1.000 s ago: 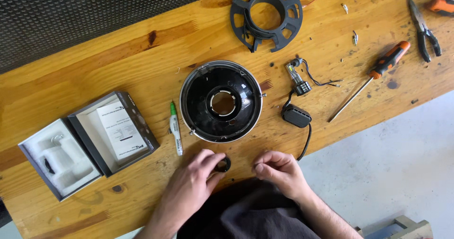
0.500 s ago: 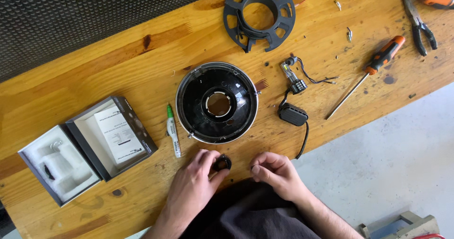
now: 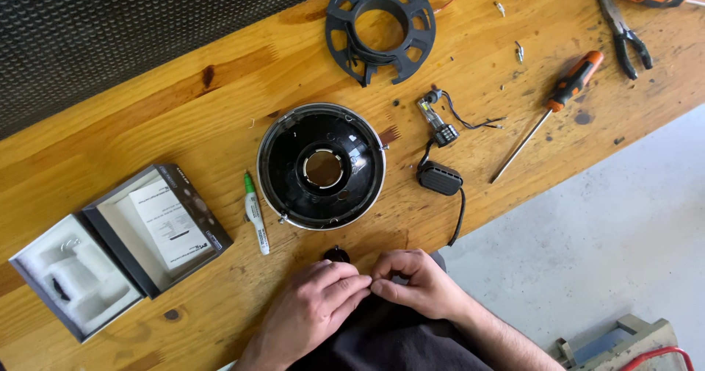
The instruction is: The person works at a wooden workbench, handling a small black circular component and applying glue from a tube to it. They then place the component into a larger black headlight housing and continue to manipulate the small part with their hands.
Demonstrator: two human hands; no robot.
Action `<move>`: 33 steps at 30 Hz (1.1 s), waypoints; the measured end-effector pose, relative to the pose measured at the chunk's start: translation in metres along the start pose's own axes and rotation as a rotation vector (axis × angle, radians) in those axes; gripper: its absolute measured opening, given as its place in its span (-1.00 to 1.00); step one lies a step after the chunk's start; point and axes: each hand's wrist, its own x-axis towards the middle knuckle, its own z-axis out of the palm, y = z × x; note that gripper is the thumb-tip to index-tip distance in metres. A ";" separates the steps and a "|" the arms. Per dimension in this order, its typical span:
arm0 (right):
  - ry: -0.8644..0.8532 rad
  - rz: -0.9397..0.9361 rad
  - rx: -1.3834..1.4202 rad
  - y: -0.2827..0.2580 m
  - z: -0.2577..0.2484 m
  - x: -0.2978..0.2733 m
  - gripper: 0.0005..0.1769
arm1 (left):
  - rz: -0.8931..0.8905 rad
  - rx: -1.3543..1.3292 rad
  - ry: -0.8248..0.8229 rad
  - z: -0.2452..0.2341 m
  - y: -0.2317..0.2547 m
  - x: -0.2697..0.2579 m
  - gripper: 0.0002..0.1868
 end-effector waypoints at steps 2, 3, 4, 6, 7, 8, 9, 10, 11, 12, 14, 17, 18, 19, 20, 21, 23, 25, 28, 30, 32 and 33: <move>-0.013 0.014 0.033 0.007 0.000 -0.002 -0.82 | -0.008 -0.032 0.002 0.002 0.000 0.000 -0.84; -0.029 0.027 0.068 0.010 0.000 -0.002 -0.81 | -0.018 -0.062 0.005 0.003 -0.001 0.000 -0.85; -0.027 0.027 0.068 0.009 0.000 -0.003 -0.81 | -0.018 -0.063 0.004 0.002 0.001 0.001 -0.85; 0.033 0.107 0.082 0.006 0.001 -0.002 -0.83 | -0.081 -0.043 0.011 0.002 0.004 0.002 -0.86; 0.034 0.106 0.083 0.007 0.001 -0.002 -0.83 | -0.080 -0.043 0.010 0.002 0.003 0.002 -0.86; 0.038 0.107 0.087 0.008 0.000 -0.001 -0.85 | -0.029 0.020 0.030 0.002 0.003 0.002 -0.86; 0.041 0.108 0.092 0.008 0.000 -0.001 -0.86 | 0.023 0.083 0.050 0.003 0.002 0.002 -0.86; 0.040 0.108 0.093 0.008 0.000 -0.001 -0.86 | 0.021 0.084 0.049 0.003 0.001 0.001 -0.86; 0.022 0.115 0.112 0.008 -0.001 -0.001 -0.86 | 0.030 0.107 0.036 0.003 0.000 0.000 -0.86; 0.006 0.122 0.130 0.008 -0.001 -0.001 -0.87 | 0.039 0.131 0.023 0.003 0.000 -0.002 -0.86; -0.002 0.087 0.102 0.009 -0.001 -0.001 -0.85 | 0.037 0.155 0.031 0.001 0.000 -0.001 -0.87; 0.026 0.010 0.033 0.002 0.002 0.001 -0.87 | 0.054 0.210 0.057 0.000 -0.001 -0.002 -0.86; 0.062 -0.031 -0.008 -0.001 0.003 0.001 -0.90 | 0.076 0.240 0.075 0.000 -0.002 -0.003 -0.85; 0.060 -0.032 -0.006 -0.002 0.004 0.001 -0.90 | 0.073 0.242 0.075 0.001 -0.002 -0.004 -0.85; 0.089 -0.032 -0.030 -0.004 0.006 0.001 -0.93 | 0.052 0.231 0.069 0.002 -0.002 -0.005 -0.86; 0.118 -0.031 -0.054 -0.005 0.007 0.000 -0.94 | 0.031 0.219 0.063 0.003 -0.002 -0.006 -0.86; 0.130 0.025 -0.071 0.000 0.007 0.000 -0.95 | -0.019 0.279 0.037 0.005 -0.007 -0.011 -0.86; 0.144 0.081 -0.087 0.006 0.007 -0.001 -0.94 | -0.067 0.339 0.010 0.006 -0.012 -0.016 -0.85; 0.152 0.119 -0.098 0.010 0.006 0.000 -0.87 | -0.420 0.286 -0.031 0.005 -0.020 -0.023 -0.70; 0.182 0.172 -0.119 0.007 0.008 0.001 -0.91 | -0.547 0.254 -0.098 0.005 -0.023 -0.024 -0.46; 0.178 0.178 -0.127 0.011 0.009 0.000 -0.91 | -0.598 0.266 -0.134 0.011 -0.025 -0.023 -0.46; 0.174 0.184 -0.135 0.014 0.008 0.000 -0.90 | -0.648 0.277 -0.169 0.014 -0.026 -0.022 -0.46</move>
